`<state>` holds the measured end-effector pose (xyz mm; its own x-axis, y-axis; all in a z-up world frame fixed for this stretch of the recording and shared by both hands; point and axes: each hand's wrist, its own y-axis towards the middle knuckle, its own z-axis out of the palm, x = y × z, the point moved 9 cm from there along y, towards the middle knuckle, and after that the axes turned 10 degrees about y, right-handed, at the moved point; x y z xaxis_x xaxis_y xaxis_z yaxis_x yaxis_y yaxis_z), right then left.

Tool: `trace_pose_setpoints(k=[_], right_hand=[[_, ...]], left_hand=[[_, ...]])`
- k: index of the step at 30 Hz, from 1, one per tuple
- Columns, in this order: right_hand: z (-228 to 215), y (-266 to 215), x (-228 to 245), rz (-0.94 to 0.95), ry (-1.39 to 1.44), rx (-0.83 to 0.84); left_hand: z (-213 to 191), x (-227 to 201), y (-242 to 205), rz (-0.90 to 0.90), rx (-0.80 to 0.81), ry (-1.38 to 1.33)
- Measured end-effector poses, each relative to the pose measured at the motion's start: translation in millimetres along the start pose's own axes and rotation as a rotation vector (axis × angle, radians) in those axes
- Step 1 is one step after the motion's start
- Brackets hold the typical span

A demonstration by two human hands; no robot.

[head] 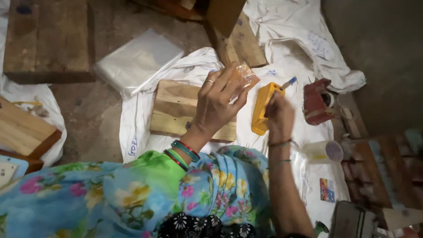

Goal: The person wraps wooden switchboards in clear plastic film using a handheld dispenser. They place each switchboard on a white sack, pull film from the dispenser, and smooth the film over the surface before moving to the next item.

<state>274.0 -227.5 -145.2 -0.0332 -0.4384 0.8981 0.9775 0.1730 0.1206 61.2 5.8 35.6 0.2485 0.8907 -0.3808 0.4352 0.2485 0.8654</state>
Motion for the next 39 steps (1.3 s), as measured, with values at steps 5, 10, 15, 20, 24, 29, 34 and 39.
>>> trace_pose_setpoints(k=[5,10,15,20,24,29,34,39], right_hand=[[166.5,-37.9,149.7,-0.163,-0.376,0.324],[246.4,-40.8,144.6,-0.017,-0.619,0.507],[230.8,-21.3,122.5,-0.037,-0.908,0.546],[225.2,-17.4,122.1,-0.158,-1.117,0.576],[213.1,-20.8,115.5,0.063,-0.773,0.603],[153.9,-25.6,92.8,0.103,-0.543,0.473],[112.8,-33.6,4.5,0.073,-0.405,0.265],[72.1,-62.9,-64.4,0.354,-0.276,0.345]], left_hand=[[-1.4,0.7,6.3,0.011,-0.014,-0.014],[-5.8,-1.5,7.2,0.027,-0.022,0.018],[-3.1,-1.5,7.6,0.044,0.008,0.01],[-4.9,-4.2,9.7,0.068,-0.01,0.023],[-4.0,1.5,13.3,0.047,0.026,0.018],[1.5,12.2,16.9,0.049,0.048,0.021],[0.8,7.0,23.6,0.077,0.118,-0.05],[-8.1,0.7,22.4,0.069,0.22,-0.079]])
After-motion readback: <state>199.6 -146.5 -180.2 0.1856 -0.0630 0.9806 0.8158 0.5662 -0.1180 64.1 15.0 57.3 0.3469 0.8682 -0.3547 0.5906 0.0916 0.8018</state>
